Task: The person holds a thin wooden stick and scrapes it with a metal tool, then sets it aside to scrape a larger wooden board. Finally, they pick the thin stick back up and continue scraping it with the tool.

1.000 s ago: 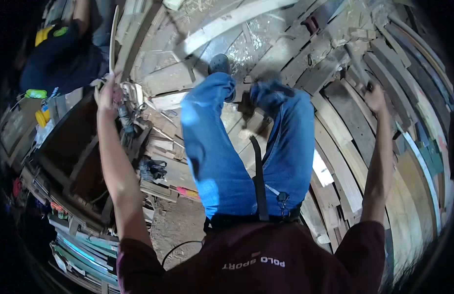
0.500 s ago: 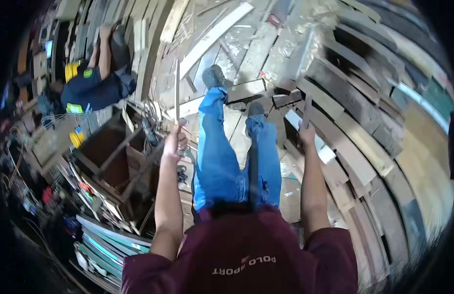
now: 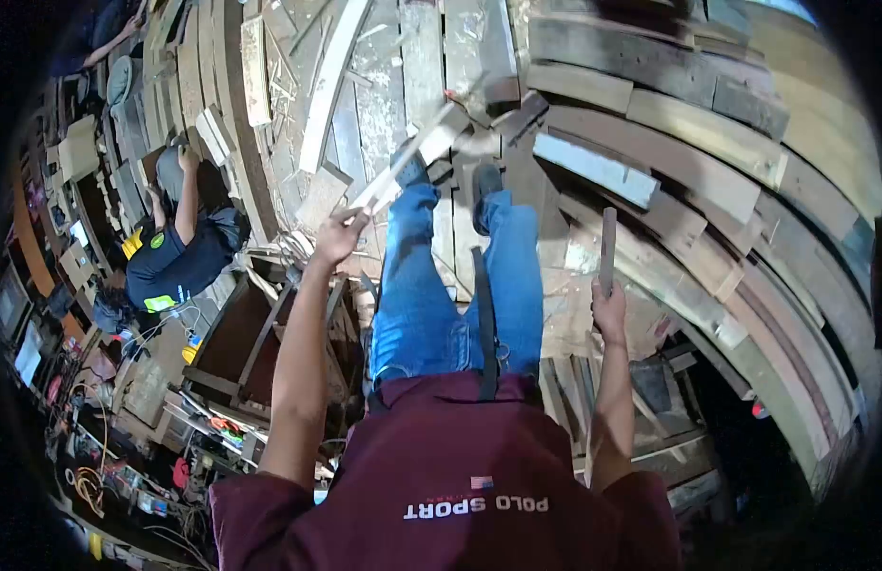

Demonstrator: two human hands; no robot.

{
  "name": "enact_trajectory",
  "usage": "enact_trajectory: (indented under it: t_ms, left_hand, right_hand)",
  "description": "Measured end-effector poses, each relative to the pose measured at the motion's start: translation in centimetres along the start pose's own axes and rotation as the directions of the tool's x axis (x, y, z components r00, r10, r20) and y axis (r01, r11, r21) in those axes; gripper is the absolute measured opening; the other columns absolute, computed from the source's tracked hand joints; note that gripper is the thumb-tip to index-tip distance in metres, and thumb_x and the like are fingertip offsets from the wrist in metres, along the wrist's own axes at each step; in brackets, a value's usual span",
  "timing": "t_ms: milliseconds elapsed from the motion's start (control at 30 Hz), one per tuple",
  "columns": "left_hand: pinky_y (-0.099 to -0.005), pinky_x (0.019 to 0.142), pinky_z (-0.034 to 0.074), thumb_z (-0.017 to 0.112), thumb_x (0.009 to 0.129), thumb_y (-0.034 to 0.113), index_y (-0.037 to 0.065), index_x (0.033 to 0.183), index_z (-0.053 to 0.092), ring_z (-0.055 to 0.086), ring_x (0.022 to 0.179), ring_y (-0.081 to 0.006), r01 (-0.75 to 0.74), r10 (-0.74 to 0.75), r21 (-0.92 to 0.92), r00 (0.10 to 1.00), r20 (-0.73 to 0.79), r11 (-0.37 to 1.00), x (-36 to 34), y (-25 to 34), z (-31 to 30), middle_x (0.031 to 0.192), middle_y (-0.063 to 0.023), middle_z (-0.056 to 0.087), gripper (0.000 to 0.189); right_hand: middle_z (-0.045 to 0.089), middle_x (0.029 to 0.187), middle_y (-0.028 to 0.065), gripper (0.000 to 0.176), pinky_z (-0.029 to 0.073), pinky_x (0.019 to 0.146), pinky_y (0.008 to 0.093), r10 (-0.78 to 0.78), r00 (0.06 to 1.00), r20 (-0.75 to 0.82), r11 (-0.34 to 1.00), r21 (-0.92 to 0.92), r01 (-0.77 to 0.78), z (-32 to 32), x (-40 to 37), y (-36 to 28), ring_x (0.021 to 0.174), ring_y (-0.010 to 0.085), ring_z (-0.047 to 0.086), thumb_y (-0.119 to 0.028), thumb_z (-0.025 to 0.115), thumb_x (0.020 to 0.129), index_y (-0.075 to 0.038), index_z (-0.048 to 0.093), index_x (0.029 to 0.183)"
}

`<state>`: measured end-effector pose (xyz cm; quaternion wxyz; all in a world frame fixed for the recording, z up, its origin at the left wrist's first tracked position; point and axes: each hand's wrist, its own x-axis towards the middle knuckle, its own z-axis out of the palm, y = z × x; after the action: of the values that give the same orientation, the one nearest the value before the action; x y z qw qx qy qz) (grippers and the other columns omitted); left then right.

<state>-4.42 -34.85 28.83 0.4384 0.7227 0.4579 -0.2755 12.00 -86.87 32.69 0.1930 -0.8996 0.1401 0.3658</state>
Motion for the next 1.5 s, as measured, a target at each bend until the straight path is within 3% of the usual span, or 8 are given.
enact_trajectory:
  t_ms: [133,333,700,900,1067,1133,1300,1500]
  left_hand:
    - [-0.0274,0.055,0.043,0.061,0.091,0.045,0.001,0.118,0.065,0.053,0.057,-0.0089,0.105,-0.118,-0.109,0.987,-0.114,0.988,-1.9,-3.5,2.4,0.065,-0.0076,0.062,0.052]
    - [-0.0258,0.061,0.047,0.054,0.094,0.042,0.003,0.111,0.068,0.061,0.068,-0.0117,0.306,-0.398,-0.349,0.888,-0.229,0.886,-11.2,0.9,9.0,0.069,-0.0059,0.064,0.044]
    - [-0.0238,0.043,0.030,0.059,0.093,0.041,0.009,0.111,0.068,0.037,0.048,-0.0035,0.065,0.044,-0.513,0.979,0.198,0.856,-15.3,11.3,23.1,0.060,0.0062,0.048,0.038]
    - [-0.0344,0.067,0.049,0.062,0.089,0.045,0.007,0.115,0.066,0.061,0.073,-0.0174,0.007,0.014,-0.119,0.984,0.177,0.993,-15.4,10.0,17.5,0.078,-0.0093,0.066,0.046]
    - [-0.0344,0.084,0.049,0.059,0.089,0.045,0.005,0.117,0.065,0.065,0.094,-0.0215,-0.063,0.059,-0.437,0.998,-0.023,0.897,-16.0,5.2,12.4,0.101,-0.0163,0.070,0.049]
    - [-0.0282,0.059,0.045,0.060,0.089,0.043,0.007,0.103,0.071,0.055,0.063,-0.0109,-0.150,0.060,-0.475,0.978,-0.199,0.867,-16.6,2.4,10.4,0.072,-0.0032,0.063,0.040]
    - [-0.0413,0.098,0.046,0.060,0.083,0.048,0.007,0.117,0.065,0.060,0.110,-0.0361,-0.063,-0.006,-0.214,0.952,-0.307,0.975,-17.6,-3.3,2.6,0.113,-0.0223,0.064,0.053]
    - [-0.0432,0.076,0.052,0.061,0.084,0.046,0.014,0.114,0.067,0.067,0.085,-0.0365,-0.247,-0.043,-0.423,0.822,-0.568,0.872,-14.7,-1.8,0.1,0.088,-0.0206,0.068,0.045]
  right_hand:
    - [0.065,0.099,0.0253,0.037,0.047,0.085,0.0446,0.052,0.996,0.075,0.981,-0.190,-0.037,0.2,-0.8,7.3,0.099,0.0404,0.062,-0.031,0.064,0.085,0.000,0.061,0.105]
    - [0.067,0.096,0.0220,0.035,0.049,0.080,0.0403,0.064,0.985,0.159,0.975,-0.222,-0.028,0.7,0.1,14.4,0.093,0.0346,0.065,-0.028,0.066,0.084,0.002,0.063,0.103]
    - [0.058,0.120,0.0278,0.061,0.042,0.100,0.0434,-0.130,0.984,0.123,0.991,0.043,0.125,4.0,2.2,11.8,0.116,0.0412,0.054,-0.036,0.064,0.084,0.004,0.052,0.127]
    - [0.059,0.116,0.0305,0.061,0.043,0.098,0.0452,-0.137,0.976,0.172,0.988,-0.045,0.146,3.6,0.5,12.0,0.112,0.0412,0.056,-0.042,0.057,0.085,0.002,0.052,0.127]
    - [0.065,0.108,0.0225,0.046,0.048,0.090,0.0444,-0.119,0.993,-0.025,0.984,-0.134,0.115,3.8,-4.3,7.0,0.104,0.0392,0.061,-0.035,0.066,0.081,-0.005,0.063,0.115]
    - [0.067,0.103,0.0221,0.044,0.049,0.087,0.0446,-0.206,0.978,-0.023,0.960,-0.199,0.198,5.8,-3.7,5.1,0.101,0.0384,0.063,-0.035,0.067,0.080,-0.005,0.064,0.112]
    - [0.068,0.095,0.0193,0.037,0.050,0.083,0.0429,-0.456,0.890,-0.024,0.873,-0.208,0.442,5.6,-7.4,-6.8,0.093,0.0370,0.064,-0.034,0.068,0.078,-0.004,0.064,0.100]
    - [0.066,0.073,0.0135,0.026,0.052,0.068,0.0368,-0.573,0.806,0.148,0.819,0.122,0.560,6.7,-8.0,-16.3,0.071,0.0257,0.067,-0.024,0.065,0.085,-0.003,0.064,0.100]
